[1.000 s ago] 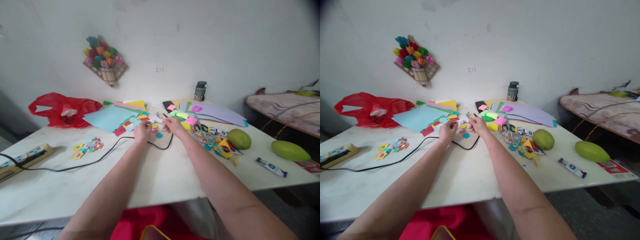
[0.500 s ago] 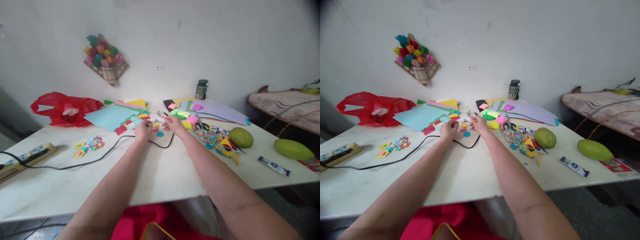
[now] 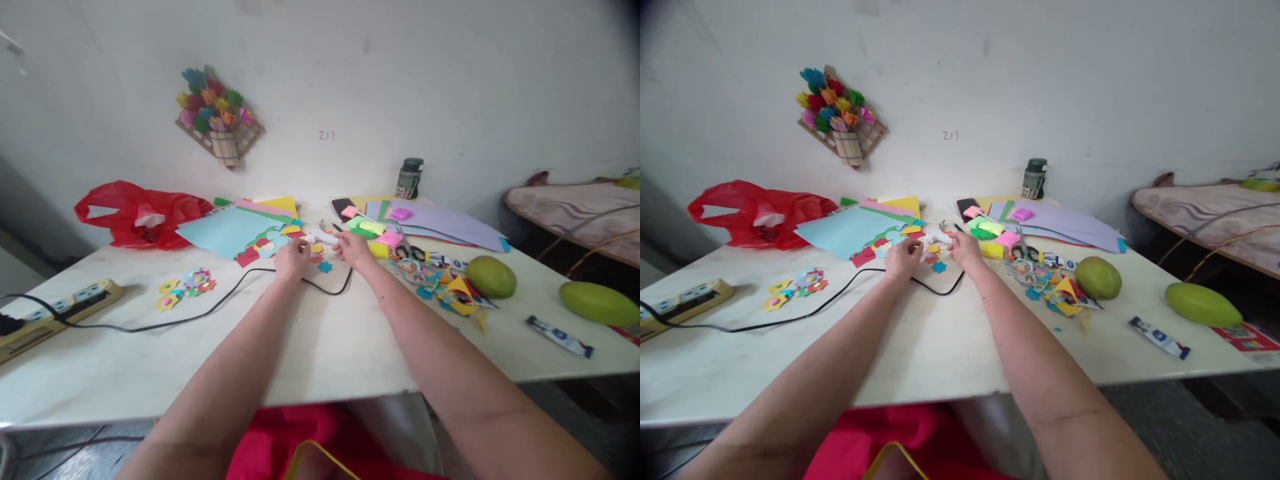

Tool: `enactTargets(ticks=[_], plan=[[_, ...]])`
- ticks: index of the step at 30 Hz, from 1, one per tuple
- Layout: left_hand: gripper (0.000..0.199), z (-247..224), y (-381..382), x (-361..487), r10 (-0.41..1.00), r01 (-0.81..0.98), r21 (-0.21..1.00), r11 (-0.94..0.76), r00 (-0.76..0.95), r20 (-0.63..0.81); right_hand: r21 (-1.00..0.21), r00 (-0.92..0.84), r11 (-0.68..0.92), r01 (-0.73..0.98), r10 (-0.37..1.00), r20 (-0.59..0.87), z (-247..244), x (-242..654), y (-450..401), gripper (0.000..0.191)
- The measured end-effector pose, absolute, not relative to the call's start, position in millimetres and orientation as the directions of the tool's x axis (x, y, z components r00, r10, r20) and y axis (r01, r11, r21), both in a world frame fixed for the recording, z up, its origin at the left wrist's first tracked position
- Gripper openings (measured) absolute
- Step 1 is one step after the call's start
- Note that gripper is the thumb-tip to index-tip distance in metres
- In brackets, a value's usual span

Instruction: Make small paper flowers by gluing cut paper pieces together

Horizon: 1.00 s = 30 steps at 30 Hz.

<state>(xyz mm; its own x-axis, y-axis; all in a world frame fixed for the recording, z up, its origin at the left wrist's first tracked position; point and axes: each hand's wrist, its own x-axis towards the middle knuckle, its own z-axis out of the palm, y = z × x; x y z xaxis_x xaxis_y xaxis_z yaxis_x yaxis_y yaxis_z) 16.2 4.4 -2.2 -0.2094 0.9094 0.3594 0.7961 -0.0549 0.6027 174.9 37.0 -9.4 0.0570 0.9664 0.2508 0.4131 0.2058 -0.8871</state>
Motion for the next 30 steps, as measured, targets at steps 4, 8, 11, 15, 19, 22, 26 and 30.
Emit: enactTargets(ticks=[4,8,11,15,19,22,26,30], plan=[[0.025,-0.2,2.0,16.9,0.915,0.802,0.595,-0.059,-0.195,0.353,-0.896,0.029,0.183,0.405,0.977,0.213,-5.7,171.9,29.8,0.016],[0.025,1.1,0.8,17.6,0.922,0.807,0.589,-0.050,-0.190,0.338,-0.812,-0.003,0.265,0.520,0.951,0.308,-5.8,176.1,29.1,0.014],[0.025,1.2,1.0,17.4,0.922,0.803,0.593,-0.048,-0.194,0.336,-0.730,0.027,0.285,0.621,0.923,0.384,-6.2,179.4,31.1,0.015],[0.024,1.4,0.9,16.8,0.921,0.800,0.599,-0.045,-0.200,0.336,-0.765,0.074,0.229,0.602,0.938,0.339,-6.6,179.7,33.6,0.010],[0.025,2.1,0.8,16.3,0.922,0.801,0.597,-0.030,-0.209,0.326,-0.834,0.084,0.216,0.507,0.951,0.298,-7.6,176.8,34.7,0.024],[0.025,1.9,1.1,16.3,0.922,0.812,0.582,-0.030,-0.202,0.329,-0.874,0.062,0.214,0.436,0.962,0.267,-7.0,174.8,32.7,0.018],[0.025,2.3,0.6,16.7,0.928,0.856,0.514,-0.045,-0.154,0.339,-0.858,0.019,0.240,0.453,0.960,0.278,-6.0,175.1,29.6,0.021],[0.021,3.9,-2.0,17.5,0.914,0.920,0.376,-0.112,-0.053,0.402,-0.820,0.024,0.270,0.505,0.945,0.325,-9.1,177.9,32.5,0.020]])
